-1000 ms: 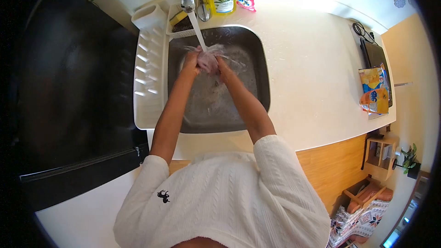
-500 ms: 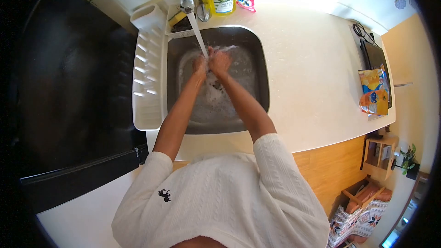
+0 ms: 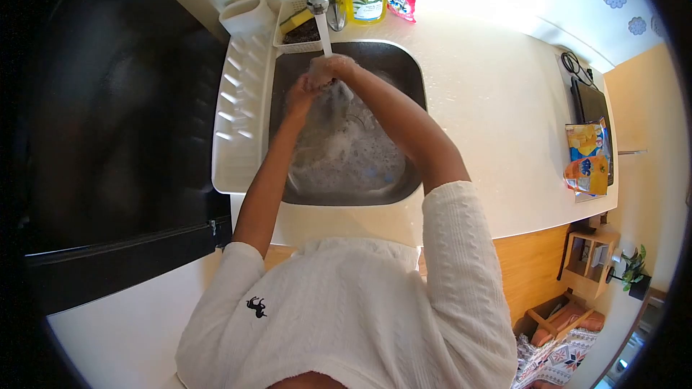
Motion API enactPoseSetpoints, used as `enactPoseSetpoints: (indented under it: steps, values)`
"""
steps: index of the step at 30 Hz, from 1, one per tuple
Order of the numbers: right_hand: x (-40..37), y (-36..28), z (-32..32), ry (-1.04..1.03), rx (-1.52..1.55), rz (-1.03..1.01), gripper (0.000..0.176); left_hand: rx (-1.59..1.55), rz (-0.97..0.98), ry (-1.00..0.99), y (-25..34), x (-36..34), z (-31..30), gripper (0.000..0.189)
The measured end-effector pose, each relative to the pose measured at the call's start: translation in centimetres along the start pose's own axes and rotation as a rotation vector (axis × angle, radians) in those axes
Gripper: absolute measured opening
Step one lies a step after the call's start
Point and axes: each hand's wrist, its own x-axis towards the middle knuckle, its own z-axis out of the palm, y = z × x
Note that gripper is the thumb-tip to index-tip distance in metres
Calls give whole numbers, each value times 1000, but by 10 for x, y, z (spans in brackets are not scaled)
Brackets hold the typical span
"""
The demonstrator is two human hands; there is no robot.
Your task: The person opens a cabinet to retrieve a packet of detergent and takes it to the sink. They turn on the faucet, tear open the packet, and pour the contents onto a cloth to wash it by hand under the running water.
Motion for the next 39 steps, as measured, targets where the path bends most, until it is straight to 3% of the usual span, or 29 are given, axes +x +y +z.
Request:
enactPoseSetpoints:
  steps: [1,4,7,8,10,12,13,16,18,19,21,22,25,28,30,34,37,39]
  values:
    - [-3,-1,-5,-45,-83,-22,56,-209,-97,-226,10,-5,-5,27]
    - [-26,9,1,388,22,41,50,-83,59,-416,-5,-5,-6,32]
    - [-70,5,-19,440,215,13,46,-156,-190,-467,-18,-15,-5,33]
    - [-59,20,-9,552,379,48,41,-187,-220,-488,-26,-16,-4,37]
    - [-68,30,-3,622,405,109,36,-257,-271,-517,-38,-15,0,45]
    - [-90,34,8,742,571,134,30,-783,-514,-230,-19,-18,18,47]
    - [-96,36,18,673,709,226,28,-1041,-633,-71,-10,-22,26,48]
    - [-91,50,58,516,994,437,31,-942,-432,-248,-34,21,51,46]
    - [-75,63,87,505,1022,484,46,-348,-361,-345,-8,33,51,46]
    - [-62,70,98,562,892,404,58,-51,-320,-382,4,36,50,46]
    - [-37,78,110,661,626,242,84,306,-114,-269,16,39,60,40]
    - [-36,66,104,693,777,137,99,482,-10,-207,26,37,62,38]
    - [-17,42,99,692,1401,-302,94,338,-251,-205,67,34,54,33]
    - [-6,28,95,674,1461,-372,91,321,-167,-272,56,43,33,36]
    - [1,20,92,574,1444,-379,89,226,-130,-175,42,41,20,36]
    - [15,12,90,432,1216,-187,85,82,-30,12,46,22,-2,40]
    - [22,10,90,377,802,81,79,31,35,209,2,43,-7,45]
    - [29,17,77,111,615,51,72,-242,-62,188,27,19,-16,53]
